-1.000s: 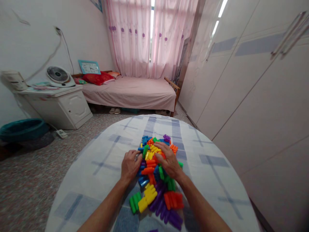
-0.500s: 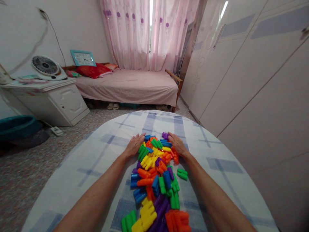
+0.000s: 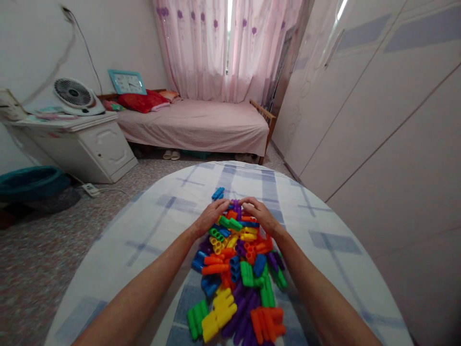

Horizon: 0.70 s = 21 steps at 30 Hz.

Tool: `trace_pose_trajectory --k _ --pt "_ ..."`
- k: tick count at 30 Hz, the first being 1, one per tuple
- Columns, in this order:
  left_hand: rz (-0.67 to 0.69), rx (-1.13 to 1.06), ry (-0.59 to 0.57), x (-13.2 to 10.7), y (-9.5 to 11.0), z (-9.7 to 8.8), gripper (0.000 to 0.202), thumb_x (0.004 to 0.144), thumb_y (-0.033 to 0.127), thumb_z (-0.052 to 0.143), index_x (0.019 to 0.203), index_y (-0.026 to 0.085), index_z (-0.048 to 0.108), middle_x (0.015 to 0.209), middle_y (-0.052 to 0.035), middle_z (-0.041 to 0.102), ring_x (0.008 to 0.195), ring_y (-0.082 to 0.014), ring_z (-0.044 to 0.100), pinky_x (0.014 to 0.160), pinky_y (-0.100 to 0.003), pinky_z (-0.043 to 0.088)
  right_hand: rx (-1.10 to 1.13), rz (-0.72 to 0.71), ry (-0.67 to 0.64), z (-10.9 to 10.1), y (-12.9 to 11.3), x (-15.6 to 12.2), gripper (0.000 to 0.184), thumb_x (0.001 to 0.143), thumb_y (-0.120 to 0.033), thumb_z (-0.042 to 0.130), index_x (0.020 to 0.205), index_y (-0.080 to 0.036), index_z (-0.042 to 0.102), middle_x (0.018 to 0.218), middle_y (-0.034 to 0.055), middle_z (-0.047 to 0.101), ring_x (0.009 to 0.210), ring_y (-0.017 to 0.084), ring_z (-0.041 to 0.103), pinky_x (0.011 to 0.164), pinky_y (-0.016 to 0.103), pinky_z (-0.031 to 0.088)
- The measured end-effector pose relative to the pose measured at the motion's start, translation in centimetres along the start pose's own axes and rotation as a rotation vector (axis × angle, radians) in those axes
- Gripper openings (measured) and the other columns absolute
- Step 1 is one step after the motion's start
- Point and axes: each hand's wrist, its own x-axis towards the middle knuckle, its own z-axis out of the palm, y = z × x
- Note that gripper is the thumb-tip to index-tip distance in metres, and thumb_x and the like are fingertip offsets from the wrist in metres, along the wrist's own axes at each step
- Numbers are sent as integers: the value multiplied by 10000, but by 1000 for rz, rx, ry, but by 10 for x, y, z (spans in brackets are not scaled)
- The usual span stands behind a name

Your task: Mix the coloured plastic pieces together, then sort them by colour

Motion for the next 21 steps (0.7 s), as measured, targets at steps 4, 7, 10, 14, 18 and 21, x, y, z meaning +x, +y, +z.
trace_pose_trajectory --k 4,7,10,14,18,21 --pt "125 117 -27 -37 18 0 378 878 440 424 1020 175 653 1100 -71 650 1078 -213 572 992 -343 418 -221 -180 -76 11 -23 -41 275 829 -388 538 1013 -194 605 938 26 637 891 175 593 825 336 472" --pt "245 296 -109 -77 27 4 355 868 436 452 1030 202 666 1182 -91 616 1139 -223 535 1036 -377 380 -482 -332 -82 22 -35 -83 268 817 -341 569 1053 -223 618 1065 55 632 1035 216 562 951 409 411" --pt "301 536 -176 -120 32 9 388 845 472 485 1119 253 650 1278 -87 574 1224 -258 480 1118 -484 244 -643 -406 -75 32 -37 -126 357 810 -368 587 1148 -252 598 1188 70 605 1156 245 513 1034 460 346" --pt "396 734 -279 -170 26 12 641 741 622 571 1314 342 502 1411 -72 466 1337 -323 360 1128 -589 69 -775 -457 -101 46 -30 -180 617 771 -507 613 1329 -280 482 1382 73 487 1328 292 359 1110 510 234" --pt "502 834 -324 -197 6 16 886 655 706 599 1421 352 331 1486 -96 351 1374 -367 277 1104 -630 52 -877 -470 -229 58 -16 -215 859 702 -632 627 1435 -301 326 1485 70 351 1373 323 278 1122 551 171" --pt "527 899 -221 -195 -7 22 823 718 630 598 1429 317 328 1486 -114 347 1379 -361 270 1107 -623 69 -906 -494 -202 67 -5 -217 890 675 -588 679 1438 -311 314 1492 70 336 1372 322 281 1113 557 187"
